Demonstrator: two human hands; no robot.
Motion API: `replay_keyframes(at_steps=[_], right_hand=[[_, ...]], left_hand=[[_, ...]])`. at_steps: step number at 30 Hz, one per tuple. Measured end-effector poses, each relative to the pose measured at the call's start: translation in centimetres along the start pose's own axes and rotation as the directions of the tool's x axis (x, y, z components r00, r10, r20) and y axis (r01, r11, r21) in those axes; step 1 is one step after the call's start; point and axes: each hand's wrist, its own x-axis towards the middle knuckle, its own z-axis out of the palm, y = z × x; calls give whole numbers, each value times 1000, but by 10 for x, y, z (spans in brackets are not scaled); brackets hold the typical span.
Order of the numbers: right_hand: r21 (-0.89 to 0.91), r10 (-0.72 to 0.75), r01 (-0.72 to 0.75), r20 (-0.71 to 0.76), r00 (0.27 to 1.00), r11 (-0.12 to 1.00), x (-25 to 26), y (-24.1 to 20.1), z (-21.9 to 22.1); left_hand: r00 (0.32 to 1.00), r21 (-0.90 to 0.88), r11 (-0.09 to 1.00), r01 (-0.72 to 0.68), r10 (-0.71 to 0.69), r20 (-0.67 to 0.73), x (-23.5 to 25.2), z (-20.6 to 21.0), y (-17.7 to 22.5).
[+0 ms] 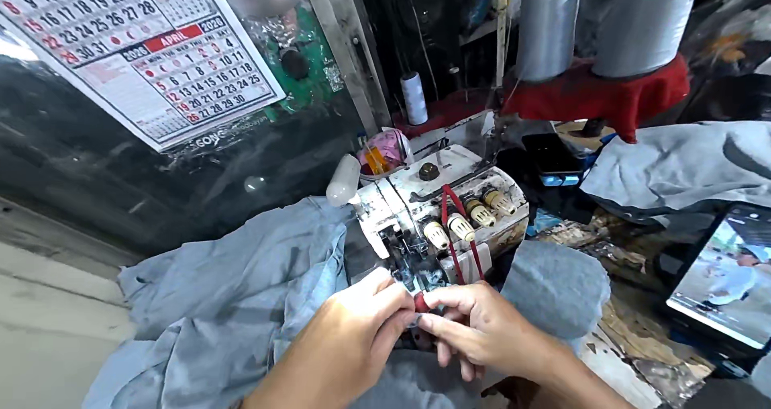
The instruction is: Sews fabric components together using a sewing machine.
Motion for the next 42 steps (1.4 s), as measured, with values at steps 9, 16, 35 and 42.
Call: replay_keyframes(at_steps=[9,16,35,42], right_hand=[[-427,-111,142,97,989,893,-12,-2,16],[268,156,-40,-429,889,963,-23,-13,11],[-138,101,-133,-219,971,981,-79,8,41],[-225,-84,118,157,984,967,-20,-19,125]], left_hand=[[985,151,975,162,-151,-84,-30,9,-35],[988,-24,995,102,-104,-114,-17,63,73],[747,147,733,664,-639,-186,-293,0,7],[399,-667,676,313,-731,-554,-133,-100,60]])
